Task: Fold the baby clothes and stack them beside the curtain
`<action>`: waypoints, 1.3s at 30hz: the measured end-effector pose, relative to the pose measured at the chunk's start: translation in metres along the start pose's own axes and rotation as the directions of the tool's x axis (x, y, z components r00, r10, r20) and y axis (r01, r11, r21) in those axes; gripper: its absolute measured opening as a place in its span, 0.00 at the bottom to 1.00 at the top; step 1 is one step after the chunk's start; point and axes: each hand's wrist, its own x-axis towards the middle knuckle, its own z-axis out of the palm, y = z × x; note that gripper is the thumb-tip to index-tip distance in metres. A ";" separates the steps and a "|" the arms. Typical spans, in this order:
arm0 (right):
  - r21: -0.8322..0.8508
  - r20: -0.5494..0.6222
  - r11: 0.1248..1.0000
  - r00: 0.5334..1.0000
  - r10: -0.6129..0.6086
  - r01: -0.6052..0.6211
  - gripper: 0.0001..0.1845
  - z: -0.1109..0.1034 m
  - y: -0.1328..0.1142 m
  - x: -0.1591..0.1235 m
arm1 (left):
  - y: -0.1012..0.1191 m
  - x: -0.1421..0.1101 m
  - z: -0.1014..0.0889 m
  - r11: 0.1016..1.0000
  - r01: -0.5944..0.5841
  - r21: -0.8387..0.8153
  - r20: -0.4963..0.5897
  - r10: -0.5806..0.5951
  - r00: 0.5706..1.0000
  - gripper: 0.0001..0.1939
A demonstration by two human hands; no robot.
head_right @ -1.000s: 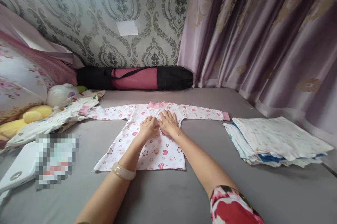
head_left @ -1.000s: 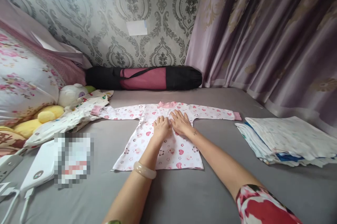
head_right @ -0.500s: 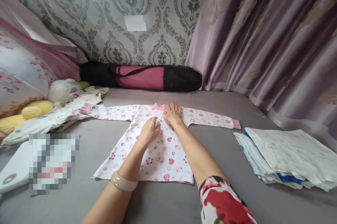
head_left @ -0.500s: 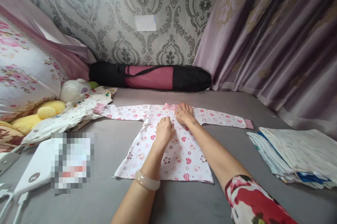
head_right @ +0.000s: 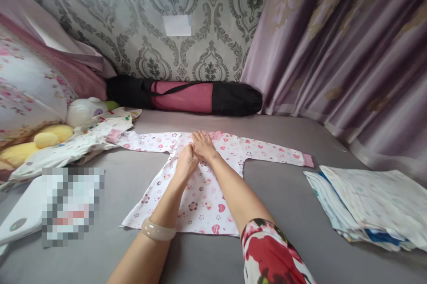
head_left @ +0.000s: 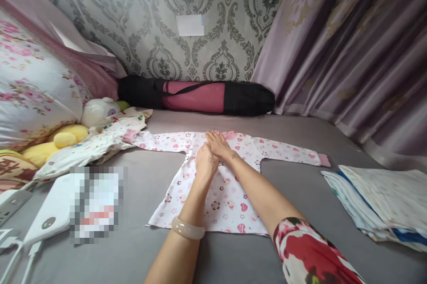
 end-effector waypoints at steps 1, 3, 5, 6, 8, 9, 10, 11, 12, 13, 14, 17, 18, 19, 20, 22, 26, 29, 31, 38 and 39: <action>0.027 0.008 1.000 1.000 -0.011 0.010 0.31 -0.001 0.001 0.000 | 0.001 0.000 0.000 1.000 -0.007 0.010 0.012 0.007 1.000 0.16; 0.096 0.008 0.995 1.000 -0.029 0.028 0.30 -0.005 0.002 -0.002 | 0.002 -0.001 0.001 0.999 -0.031 0.032 0.031 0.031 0.999 0.18; 0.176 -0.034 0.984 0.999 -0.017 0.023 0.30 -0.010 0.005 -0.007 | 0.001 -0.001 0.002 0.997 -0.043 0.058 0.039 0.040 0.998 0.20; 0.216 -0.075 0.976 0.997 0.005 0.011 0.29 -0.013 0.007 -0.012 | 0.001 -0.002 0.004 0.996 -0.043 0.073 0.039 0.040 0.998 0.21; 0.288 -0.174 0.957 0.982 0.076 -0.023 0.29 -0.018 0.015 -0.026 | 0.000 -0.002 0.007 0.994 -0.047 0.100 0.031 0.044 0.999 0.21; 0.317 -0.220 0.947 0.968 0.119 -0.045 0.29 -0.021 0.021 -0.034 | -0.001 -0.003 0.009 0.992 -0.062 0.107 0.025 0.060 0.998 0.21; 0.337 -0.255 0.939 0.953 0.166 -0.073 0.29 -0.025 0.029 -0.044 | -0.002 -0.003 0.011 0.990 -0.087 0.107 0.021 0.086 0.996 0.21; 0.352 -0.279 0.929 0.935 0.218 -0.111 0.28 -0.029 0.038 -0.054 | -0.002 -0.003 0.013 0.988 -0.120 0.099 0.019 0.119 0.993 0.20; 0.362 -0.291 0.918 0.916 0.276 -0.162 0.28 -0.033 0.048 -0.065 | -0.003 -0.004 0.015 0.983 -0.160 0.087 0.022 0.159 0.987 0.20; 0.368 -0.294 0.902 0.892 0.344 -0.227 0.28 -0.038 0.059 -0.076 | -0.003 -0.004 0.017 0.976 -0.203 0.073 0.030 0.202 0.979 0.20; 0.372 -0.294 0.878 0.860 0.418 -0.300 0.28 -0.043 0.071 -0.088 | -0.003 -0.005 0.020 0.967 -0.247 0.059 0.043 0.245 0.969 0.19; 0.371 -0.285 0.753 0.706 0.649 -0.543 0.26 -0.056 0.111 -0.121 | -0.002 -0.008 0.027 0.929 -0.367 0.047 0.113 0.360 0.926 0.19; 0.362 -0.293 0.693 0.630 0.720 -0.624 0.26 -0.060 0.124 -0.133 | -0.001 -0.009 0.029 0.916 -0.398 0.058 0.145 0.387 0.911 0.19; 0.352 -0.318 0.623 0.537 0.781 -0.698 0.25 -0.062 0.136 -0.144 | 0.000 -0.011 0.031 0.904 -0.419 0.078 0.175 0.402 0.899 0.20; 0.345 -0.354 0.557 0.444 0.823 -0.756 0.25 -0.064 0.148 -0.154 | 0.001 -0.013 0.032 0.895 -0.433 0.107 0.204 0.406 0.891 0.21; 0.334 -0.408 0.446 0.299 0.862 -0.830 0.23 -0.065 0.168 -0.173 | 0.003 -0.017 0.034 0.884 -0.433 0.176 0.256 0.383 0.887 0.22; 0.382 -0.364 0.245 0.098 0.926 -0.891 0.26 -0.061 0.194 -0.194 | 0.008 -0.023 0.035 0.874 -0.404 0.270 0.331 0.310 0.891 0.24; 0.424 -0.256 0.127 0.016 0.966 -0.897 0.31 -0.056 0.201 -0.196 | 0.012 -0.026 0.033 0.861 -0.396 0.319 0.358 0.278 0.891 0.25; 0.415 -0.238 0.121 0.021 0.971 -0.902 0.33 -0.054 0.202 -0.194 | 0.015 -0.027 0.031 0.846 -0.401 0.351 0.368 0.269 0.890 0.25; 0.520 -0.208 0.215 0.121 0.971 -0.826 0.33 -0.061 0.201 -0.193 | 0.037 -0.019 0.011 0.768 -0.486 0.416 0.465 0.280 0.840 0.22; 0.574 -0.175 0.213 0.136 0.975 -0.791 0.30 -0.062 0.202 -0.194 | 0.042 -0.013 0.010 0.770 -0.485 0.416 0.486 0.263 0.834 0.21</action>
